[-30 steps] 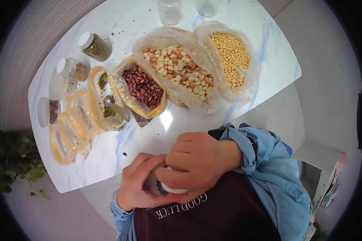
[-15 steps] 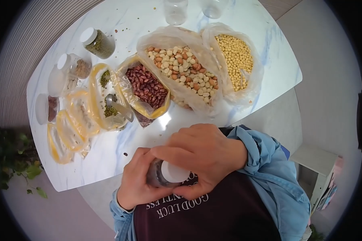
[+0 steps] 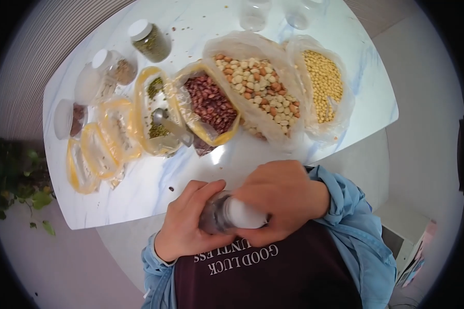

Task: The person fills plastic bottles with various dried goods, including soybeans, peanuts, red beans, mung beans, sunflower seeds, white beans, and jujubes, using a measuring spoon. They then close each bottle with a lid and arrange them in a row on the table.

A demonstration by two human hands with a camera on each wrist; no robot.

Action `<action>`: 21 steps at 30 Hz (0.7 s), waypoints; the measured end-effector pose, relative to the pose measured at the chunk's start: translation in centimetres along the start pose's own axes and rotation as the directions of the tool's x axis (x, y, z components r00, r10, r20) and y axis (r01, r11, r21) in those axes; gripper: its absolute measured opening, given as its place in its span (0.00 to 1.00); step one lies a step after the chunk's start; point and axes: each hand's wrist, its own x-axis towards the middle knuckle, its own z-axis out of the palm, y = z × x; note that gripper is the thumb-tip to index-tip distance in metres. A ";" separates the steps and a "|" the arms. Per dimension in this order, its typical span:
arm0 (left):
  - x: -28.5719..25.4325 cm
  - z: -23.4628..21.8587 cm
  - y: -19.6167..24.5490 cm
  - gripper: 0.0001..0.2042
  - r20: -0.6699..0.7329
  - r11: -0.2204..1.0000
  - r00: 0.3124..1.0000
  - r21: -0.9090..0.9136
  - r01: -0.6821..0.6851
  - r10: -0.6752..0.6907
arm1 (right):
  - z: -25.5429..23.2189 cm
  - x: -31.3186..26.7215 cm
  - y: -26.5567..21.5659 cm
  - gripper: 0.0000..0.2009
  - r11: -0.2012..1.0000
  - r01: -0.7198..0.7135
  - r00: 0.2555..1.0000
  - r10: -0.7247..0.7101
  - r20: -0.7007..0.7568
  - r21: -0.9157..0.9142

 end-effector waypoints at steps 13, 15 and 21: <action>-0.9 -0.3 -0.6 0.35 -0.079 0.990 0.987 0.009 0.139 -0.138 | -0.8 -0.1 0.8 0.24 0.938 -0.204 0.979 0.197 -0.052 -0.280; -1.2 -0.5 -0.8 0.34 -0.128 0.992 0.985 0.023 0.121 -0.117 | -0.9 -0.4 1.0 0.25 0.921 -0.225 0.974 0.223 -0.043 -0.318; -1.6 -0.6 -1.2 0.33 -0.134 0.995 0.986 0.008 0.104 -0.102 | 0.4 -0.6 1.3 0.25 0.860 -0.166 0.926 0.304 0.223 -0.482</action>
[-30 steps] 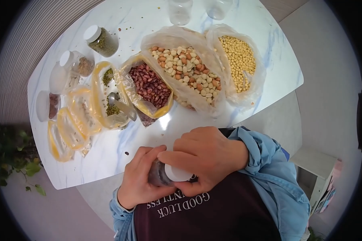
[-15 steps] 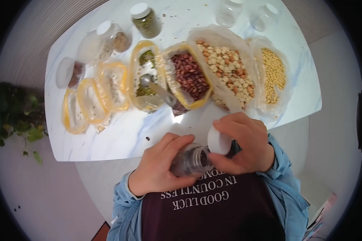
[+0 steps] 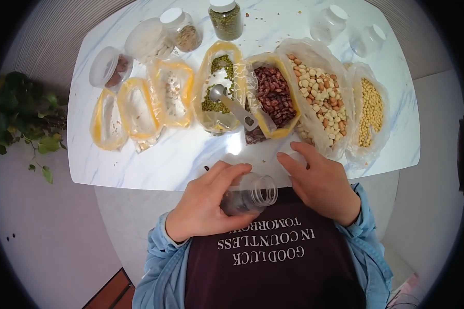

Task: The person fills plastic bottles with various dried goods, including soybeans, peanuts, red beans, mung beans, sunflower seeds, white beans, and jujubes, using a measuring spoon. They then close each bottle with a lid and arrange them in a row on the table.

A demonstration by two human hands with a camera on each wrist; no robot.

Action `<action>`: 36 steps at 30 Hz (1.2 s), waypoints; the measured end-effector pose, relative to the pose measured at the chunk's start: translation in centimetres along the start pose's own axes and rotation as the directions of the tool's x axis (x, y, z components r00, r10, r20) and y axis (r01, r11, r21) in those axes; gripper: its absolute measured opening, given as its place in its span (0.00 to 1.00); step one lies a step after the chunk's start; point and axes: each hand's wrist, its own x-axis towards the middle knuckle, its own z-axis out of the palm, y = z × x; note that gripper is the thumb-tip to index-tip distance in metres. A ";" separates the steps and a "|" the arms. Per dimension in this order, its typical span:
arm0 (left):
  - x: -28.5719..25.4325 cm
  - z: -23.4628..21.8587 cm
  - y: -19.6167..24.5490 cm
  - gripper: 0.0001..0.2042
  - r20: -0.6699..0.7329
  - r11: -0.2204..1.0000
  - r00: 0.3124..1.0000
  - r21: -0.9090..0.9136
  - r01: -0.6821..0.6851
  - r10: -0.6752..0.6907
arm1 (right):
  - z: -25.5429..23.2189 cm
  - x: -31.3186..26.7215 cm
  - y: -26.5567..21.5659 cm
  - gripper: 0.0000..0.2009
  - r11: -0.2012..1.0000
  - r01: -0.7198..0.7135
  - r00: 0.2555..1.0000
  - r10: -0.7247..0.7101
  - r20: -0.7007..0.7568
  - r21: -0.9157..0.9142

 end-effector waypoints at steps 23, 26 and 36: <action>-0.7 -0.1 -0.2 0.33 0.016 1.000 1.000 -0.013 -0.002 0.002 | -9.0 1.7 -0.5 0.19 0.912 0.234 0.961 -0.270 -0.065 -0.337; -0.9 -0.2 -0.2 0.32 -0.001 1.000 1.000 -0.010 0.000 0.000 | -8.7 4.5 -0.6 0.22 0.863 0.312 0.944 -0.328 0.028 -0.398; -1.4 -0.4 -0.3 0.31 -0.013 1.000 1.000 0.000 0.016 -0.016 | -4.0 10.3 0.6 0.21 0.767 0.514 0.855 -0.496 0.153 -0.384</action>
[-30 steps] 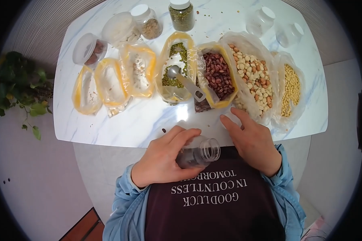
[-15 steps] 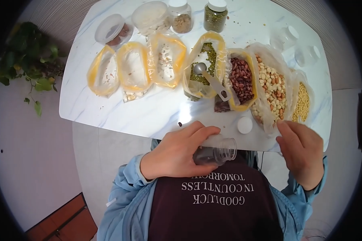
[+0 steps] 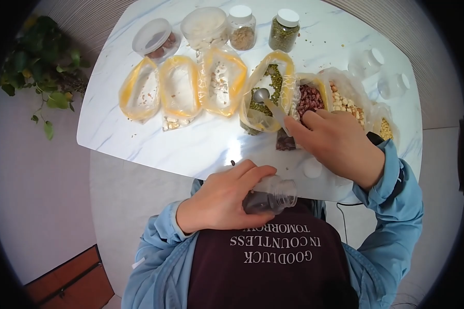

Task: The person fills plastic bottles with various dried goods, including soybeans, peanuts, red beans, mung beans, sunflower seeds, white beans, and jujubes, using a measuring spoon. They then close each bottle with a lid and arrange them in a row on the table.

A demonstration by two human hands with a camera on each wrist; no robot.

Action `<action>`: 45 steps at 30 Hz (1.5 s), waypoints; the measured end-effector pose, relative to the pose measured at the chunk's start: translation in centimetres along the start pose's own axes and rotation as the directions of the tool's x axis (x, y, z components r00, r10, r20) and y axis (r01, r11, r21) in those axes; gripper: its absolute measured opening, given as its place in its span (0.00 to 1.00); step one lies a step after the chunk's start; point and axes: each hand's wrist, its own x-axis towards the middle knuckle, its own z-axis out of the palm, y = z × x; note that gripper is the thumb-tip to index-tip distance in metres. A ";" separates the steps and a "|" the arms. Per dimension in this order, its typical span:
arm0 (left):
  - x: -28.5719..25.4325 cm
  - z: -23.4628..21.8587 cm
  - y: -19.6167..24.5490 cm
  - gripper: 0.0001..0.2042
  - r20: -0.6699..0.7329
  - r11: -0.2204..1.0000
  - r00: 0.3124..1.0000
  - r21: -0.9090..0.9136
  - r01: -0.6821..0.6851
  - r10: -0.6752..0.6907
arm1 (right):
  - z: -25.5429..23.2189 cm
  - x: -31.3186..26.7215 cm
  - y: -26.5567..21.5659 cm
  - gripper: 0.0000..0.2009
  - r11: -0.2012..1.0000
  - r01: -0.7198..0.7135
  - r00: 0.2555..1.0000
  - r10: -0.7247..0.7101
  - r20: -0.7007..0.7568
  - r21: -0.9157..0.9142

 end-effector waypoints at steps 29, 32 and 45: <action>2.2 0.7 0.4 0.35 -0.031 0.998 0.999 -0.055 0.009 -0.011 | -4.0 -5.4 3.4 0.05 0.651 -0.314 0.769 0.602 -0.217 0.691; 2.7 0.9 0.8 0.36 -0.024 0.998 1.000 -0.067 -0.008 0.006 | -3.6 -6.7 2.8 0.07 0.824 -0.369 0.823 0.505 -0.261 0.429; 4.7 1.9 1.9 0.40 0.073 0.981 0.987 -0.128 0.149 -0.141 | -0.4 -7.0 2.3 0.10 0.910 -0.224 0.926 0.310 -0.213 0.350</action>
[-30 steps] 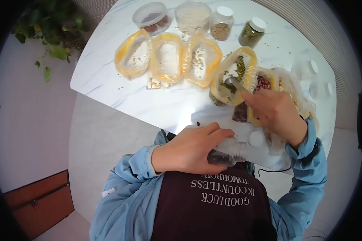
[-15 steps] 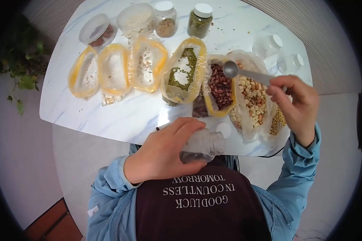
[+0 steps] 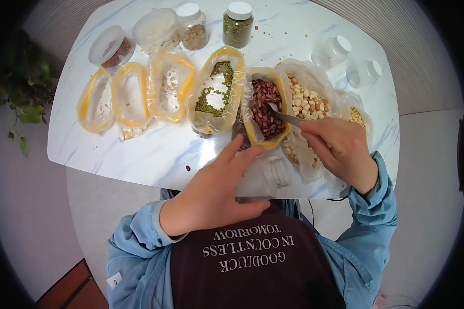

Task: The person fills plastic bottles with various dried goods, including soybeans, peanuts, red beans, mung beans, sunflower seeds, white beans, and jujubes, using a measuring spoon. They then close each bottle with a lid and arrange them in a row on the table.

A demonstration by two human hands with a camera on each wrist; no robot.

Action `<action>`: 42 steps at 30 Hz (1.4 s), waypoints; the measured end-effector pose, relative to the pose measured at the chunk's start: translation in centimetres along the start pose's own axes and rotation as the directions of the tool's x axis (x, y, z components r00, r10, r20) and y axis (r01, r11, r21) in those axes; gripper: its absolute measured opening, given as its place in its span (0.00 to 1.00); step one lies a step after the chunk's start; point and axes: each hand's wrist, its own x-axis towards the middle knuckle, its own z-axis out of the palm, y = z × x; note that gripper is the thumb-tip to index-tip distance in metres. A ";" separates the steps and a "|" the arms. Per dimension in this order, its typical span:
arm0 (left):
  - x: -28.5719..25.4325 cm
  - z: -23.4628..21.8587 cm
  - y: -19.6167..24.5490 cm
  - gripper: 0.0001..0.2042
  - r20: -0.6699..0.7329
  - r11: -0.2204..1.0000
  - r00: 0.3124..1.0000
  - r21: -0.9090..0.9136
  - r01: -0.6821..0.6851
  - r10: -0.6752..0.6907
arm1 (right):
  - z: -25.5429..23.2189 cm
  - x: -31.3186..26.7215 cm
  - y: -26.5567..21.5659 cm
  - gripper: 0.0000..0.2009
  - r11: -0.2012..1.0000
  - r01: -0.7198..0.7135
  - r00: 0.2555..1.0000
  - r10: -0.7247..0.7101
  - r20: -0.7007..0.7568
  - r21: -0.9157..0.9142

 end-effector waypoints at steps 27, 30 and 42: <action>0.4 0.0 0.0 0.39 -0.185 0.996 0.978 0.003 -0.094 0.093 | 1.6 -2.6 5.2 0.12 0.012 -0.538 0.651 0.642 0.406 0.843; 0.3 -0.1 -0.2 0.37 -0.237 0.994 0.965 0.024 -0.107 0.110 | 1.3 -2.7 5.2 0.12 0.012 -0.534 0.645 0.652 0.398 0.846; 0.3 0.2 0.2 0.35 -0.252 0.998 0.967 0.058 -0.029 0.042 | 0.9 -3.2 4.5 0.11 0.401 -0.480 0.785 0.594 0.177 0.781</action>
